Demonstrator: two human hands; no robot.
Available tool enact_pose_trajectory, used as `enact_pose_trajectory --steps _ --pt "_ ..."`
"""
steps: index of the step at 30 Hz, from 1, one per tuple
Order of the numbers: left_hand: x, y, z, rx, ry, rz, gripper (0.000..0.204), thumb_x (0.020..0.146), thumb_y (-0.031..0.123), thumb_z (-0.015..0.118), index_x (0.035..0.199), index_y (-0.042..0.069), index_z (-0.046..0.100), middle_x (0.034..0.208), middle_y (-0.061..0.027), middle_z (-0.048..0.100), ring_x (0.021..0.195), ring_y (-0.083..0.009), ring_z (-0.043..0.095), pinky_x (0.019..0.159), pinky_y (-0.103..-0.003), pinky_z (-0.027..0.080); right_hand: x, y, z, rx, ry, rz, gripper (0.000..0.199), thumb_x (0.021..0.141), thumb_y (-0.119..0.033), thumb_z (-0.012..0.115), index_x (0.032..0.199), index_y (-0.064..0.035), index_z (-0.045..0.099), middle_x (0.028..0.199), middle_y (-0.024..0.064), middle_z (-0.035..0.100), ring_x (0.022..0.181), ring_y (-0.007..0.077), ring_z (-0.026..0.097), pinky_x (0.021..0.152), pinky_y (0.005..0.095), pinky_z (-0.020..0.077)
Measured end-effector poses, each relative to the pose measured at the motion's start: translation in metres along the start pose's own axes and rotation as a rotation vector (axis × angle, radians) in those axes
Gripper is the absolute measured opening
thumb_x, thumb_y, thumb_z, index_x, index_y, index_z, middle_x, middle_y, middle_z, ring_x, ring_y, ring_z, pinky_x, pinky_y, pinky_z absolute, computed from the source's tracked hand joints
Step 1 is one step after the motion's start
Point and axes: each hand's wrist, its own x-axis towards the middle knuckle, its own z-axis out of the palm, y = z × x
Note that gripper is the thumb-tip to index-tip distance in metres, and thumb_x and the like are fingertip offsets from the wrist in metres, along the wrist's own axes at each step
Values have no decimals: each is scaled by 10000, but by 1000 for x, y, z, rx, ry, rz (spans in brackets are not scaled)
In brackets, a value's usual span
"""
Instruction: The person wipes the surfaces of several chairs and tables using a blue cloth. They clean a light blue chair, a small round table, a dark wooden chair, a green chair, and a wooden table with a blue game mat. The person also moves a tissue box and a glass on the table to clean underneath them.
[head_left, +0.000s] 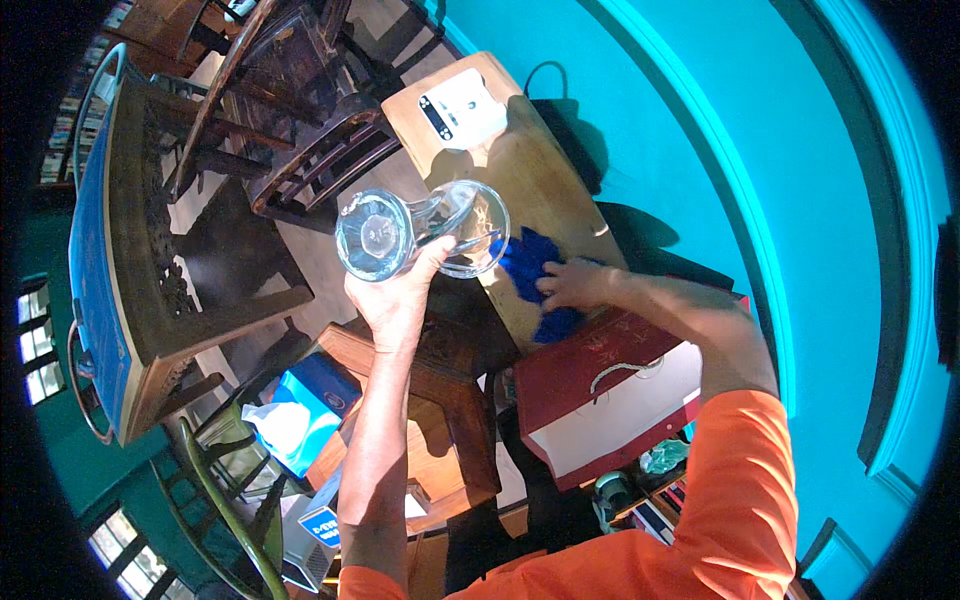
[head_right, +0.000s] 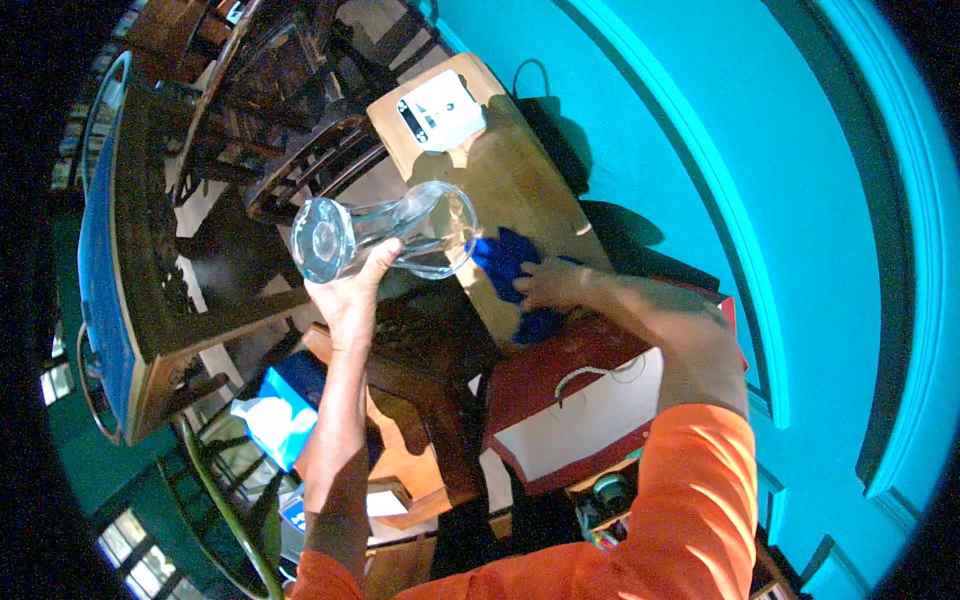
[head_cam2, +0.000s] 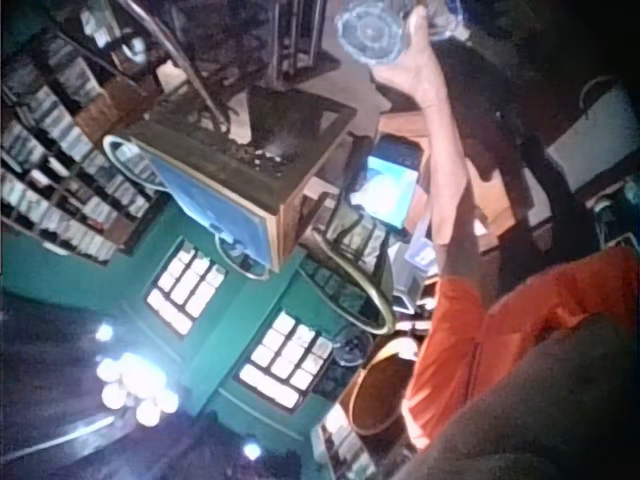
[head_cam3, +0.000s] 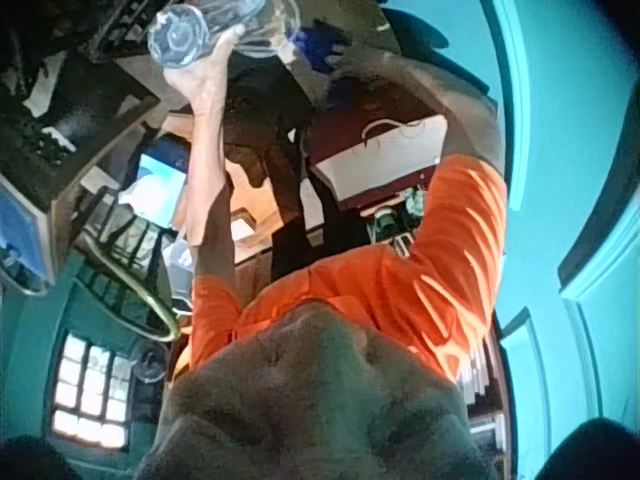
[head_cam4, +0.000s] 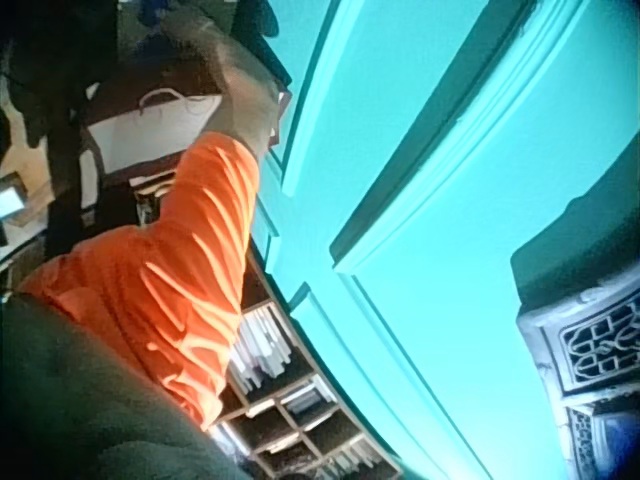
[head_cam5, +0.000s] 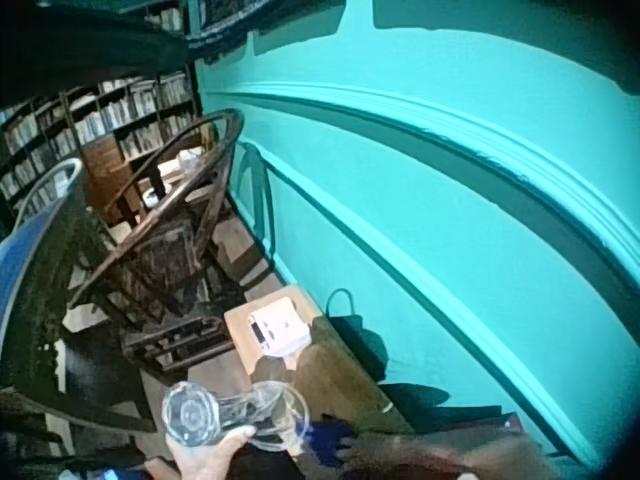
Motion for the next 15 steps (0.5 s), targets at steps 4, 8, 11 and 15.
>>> enact_pose_trajectory --steps 4,8,11,15 --pt "-4 -19 -3 43 0 21 444 630 147 901 968 -10 659 907 -46 698 801 -119 643 771 -281 524 -46 72 65 -103 174 420 478 725 -124 696 1171 -255 582 1118 57 501 1096 309 489 801 414 535" --pt "-5 -31 -4 151 3 47 469 613 180 912 960 -4 657 905 -49 698 796 -127 640 769 -291 522 1 104 0 61 595 775 339 830 -184 596 1167 -182 564 1150 157 503 1019 370 542 756 500 527" --pt "-8 -31 -3 192 27 63 498 597 195 920 965 -2 649 905 -60 698 801 -139 641 762 -304 523 61 68 -25 50 422 716 382 784 -269 656 1148 -184 581 1146 154 504 1020 367 538 728 485 535" --pt "-4 -27 4 271 14 87 546 573 223 928 979 -7 645 918 -77 700 809 -159 651 770 -312 524 75 31 17 37 447 356 442 714 -377 718 1105 -202 612 1156 150 507 1045 355 533 690 464 557"
